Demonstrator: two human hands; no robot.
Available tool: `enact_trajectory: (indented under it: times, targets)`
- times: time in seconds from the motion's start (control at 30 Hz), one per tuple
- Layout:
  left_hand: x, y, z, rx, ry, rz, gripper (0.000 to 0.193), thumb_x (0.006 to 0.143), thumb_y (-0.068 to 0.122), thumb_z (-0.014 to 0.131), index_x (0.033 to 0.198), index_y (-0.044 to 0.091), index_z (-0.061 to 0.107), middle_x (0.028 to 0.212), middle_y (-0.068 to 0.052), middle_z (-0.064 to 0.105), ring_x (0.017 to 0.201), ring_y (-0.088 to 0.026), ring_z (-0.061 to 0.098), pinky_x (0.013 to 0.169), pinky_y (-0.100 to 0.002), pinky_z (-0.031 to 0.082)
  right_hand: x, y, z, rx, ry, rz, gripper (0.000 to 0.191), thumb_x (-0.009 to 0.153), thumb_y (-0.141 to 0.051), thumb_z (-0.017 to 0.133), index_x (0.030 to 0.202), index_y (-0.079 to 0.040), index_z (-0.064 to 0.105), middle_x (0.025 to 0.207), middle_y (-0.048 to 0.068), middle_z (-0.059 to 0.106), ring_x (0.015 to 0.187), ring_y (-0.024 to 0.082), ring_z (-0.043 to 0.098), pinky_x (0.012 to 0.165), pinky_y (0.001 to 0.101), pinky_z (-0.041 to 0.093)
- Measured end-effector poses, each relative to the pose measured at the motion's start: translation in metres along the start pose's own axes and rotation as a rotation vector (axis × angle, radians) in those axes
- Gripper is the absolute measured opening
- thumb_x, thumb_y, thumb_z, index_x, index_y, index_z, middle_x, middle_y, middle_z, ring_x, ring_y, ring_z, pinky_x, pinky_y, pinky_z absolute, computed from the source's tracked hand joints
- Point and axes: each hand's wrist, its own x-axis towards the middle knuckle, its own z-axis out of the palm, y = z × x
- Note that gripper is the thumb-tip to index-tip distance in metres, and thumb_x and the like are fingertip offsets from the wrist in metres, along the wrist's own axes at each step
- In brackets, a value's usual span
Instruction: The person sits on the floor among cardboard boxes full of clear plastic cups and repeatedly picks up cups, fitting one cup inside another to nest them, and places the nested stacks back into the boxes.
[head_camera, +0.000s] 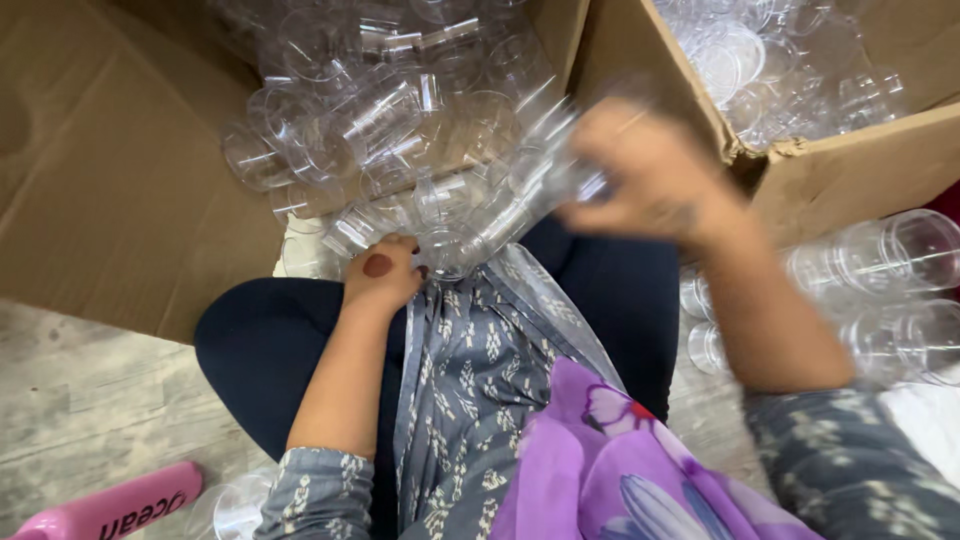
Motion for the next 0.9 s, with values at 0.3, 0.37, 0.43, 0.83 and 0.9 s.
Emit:
enact_trajectory:
  times: [0.3, 0.37, 0.43, 0.83, 0.9]
  targets:
    - [0.014, -0.008, 0.008, 0.059, 0.015, 0.007, 0.038, 0.082, 0.018, 0.07, 0.12, 0.013, 0.068, 0.128, -0.011, 0.067, 0.116, -0.034, 0.065, 0.094, -0.047, 0.053, 0.03, -0.049, 0.118, 0.497, -0.223, -0.205, 0.049, 0.075, -0.027, 0.083, 0.114, -0.005, 0.063, 0.116, 0.015, 0.065, 0.114, 0.038, 0.06, 0.095, 0.0448, 0.05]
    - [0.017, -0.012, 0.009, 0.016, -0.015, 0.021, 0.039, 0.081, 0.023, 0.073, 0.118, 0.011, 0.067, 0.125, -0.012, 0.067, 0.114, -0.036, 0.064, 0.093, -0.048, 0.053, 0.018, -0.015, 0.126, 0.554, -0.078, -0.023, 0.046, 0.08, -0.032, 0.084, 0.113, -0.004, 0.068, 0.118, 0.016, 0.068, 0.115, 0.037, 0.063, 0.1, 0.0438, 0.05]
    - [0.022, -0.014, 0.012, -0.023, -0.008, 0.051, 0.039, 0.08, 0.025, 0.074, 0.115, 0.01, 0.067, 0.121, -0.013, 0.067, 0.113, -0.036, 0.064, 0.092, -0.048, 0.052, 0.009, 0.023, 0.14, 0.36, 0.041, 0.357, 0.042, 0.088, -0.036, 0.08, 0.112, -0.003, 0.072, 0.118, 0.017, 0.071, 0.115, 0.036, 0.066, 0.101, 0.0422, 0.051]
    - [0.025, -0.015, 0.01, -0.027, 0.213, 0.043, 0.034, 0.086, 0.008, 0.064, 0.12, 0.009, 0.066, 0.125, -0.014, 0.067, 0.117, -0.037, 0.064, 0.097, -0.048, 0.052, 0.001, 0.042, 0.174, 0.418, 0.082, 0.647, 0.041, 0.087, -0.011, 0.078, 0.126, -0.005, 0.065, 0.094, 0.009, 0.071, 0.096, 0.03, 0.069, 0.091, 0.0443, 0.053]
    - [0.014, -0.009, -0.002, -0.113, 0.352, 0.19, 0.052, 0.078, 0.009, 0.068, 0.129, 0.005, 0.061, 0.13, -0.016, 0.064, 0.119, -0.039, 0.06, 0.101, -0.048, 0.049, -0.002, 0.013, 0.157, 0.247, 0.215, 0.439, 0.037, 0.089, -0.006, 0.079, 0.124, -0.005, 0.068, 0.096, 0.008, 0.072, 0.098, 0.029, 0.068, 0.096, 0.0457, 0.052]
